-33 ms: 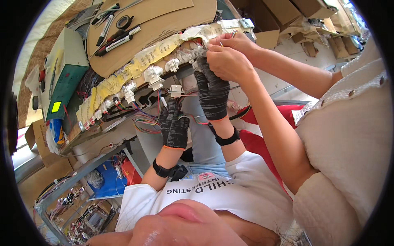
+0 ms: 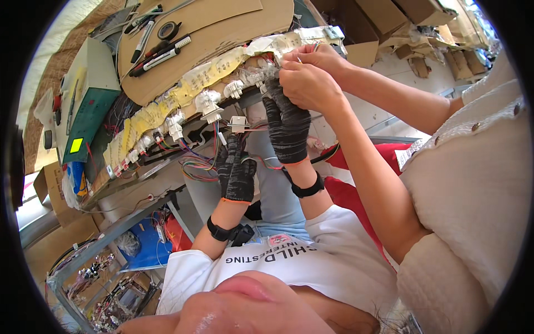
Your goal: Plug wire connectors into a panel during an industrial assembly process.
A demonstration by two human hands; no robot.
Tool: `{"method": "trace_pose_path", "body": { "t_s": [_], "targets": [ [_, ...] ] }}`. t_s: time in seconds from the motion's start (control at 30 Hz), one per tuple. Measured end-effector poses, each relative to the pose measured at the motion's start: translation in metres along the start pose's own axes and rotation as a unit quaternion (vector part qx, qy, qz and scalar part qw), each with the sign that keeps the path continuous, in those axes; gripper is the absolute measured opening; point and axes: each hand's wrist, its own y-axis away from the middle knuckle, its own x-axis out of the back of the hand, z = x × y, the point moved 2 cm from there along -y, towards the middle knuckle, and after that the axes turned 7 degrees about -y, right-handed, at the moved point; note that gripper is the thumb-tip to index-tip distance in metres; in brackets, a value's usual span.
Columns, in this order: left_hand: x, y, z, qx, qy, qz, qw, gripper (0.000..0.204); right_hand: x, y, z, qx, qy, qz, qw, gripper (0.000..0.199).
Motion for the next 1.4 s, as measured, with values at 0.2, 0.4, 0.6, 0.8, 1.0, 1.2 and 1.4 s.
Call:
{"method": "trace_pose_path", "body": {
  "t_s": [0.2,0.4,0.6,0.8,1.0,1.2,1.4],
  "targets": [
    [-0.003,-0.003,0.001,-0.027,-0.004,-0.024,0.999,0.021,-0.001,-0.002,0.000,0.034,0.043,-0.019,0.998,0.031],
    [-0.012,-0.013,-0.005,-0.049,-0.053,0.027,0.997,0.018,-0.005,-0.010,-0.001,0.046,0.082,-0.011,0.996,0.036],
    [-0.027,-0.008,0.005,0.015,0.011,-0.014,1.000,0.022,0.008,0.017,-0.023,-0.058,-0.022,-0.030,0.998,0.021],
    [-0.043,-0.010,0.003,0.018,-0.002,0.022,1.000,0.019,-0.016,0.016,0.015,-0.291,-0.263,-0.114,0.913,0.018],
    [-0.051,-0.005,0.003,-0.012,0.015,0.004,1.000,0.017,-0.018,0.011,0.015,-0.315,-0.350,-0.103,0.876,0.017],
    [-0.052,-0.009,0.005,-0.011,0.014,-0.001,1.000,0.013,-0.023,0.015,0.013,-0.330,-0.347,-0.066,0.875,0.016],
    [-0.052,-0.009,0.010,-0.027,-0.015,-0.021,0.999,0.010,-0.022,0.017,0.016,-0.312,-0.268,-0.050,0.910,0.016]
  ]
}}
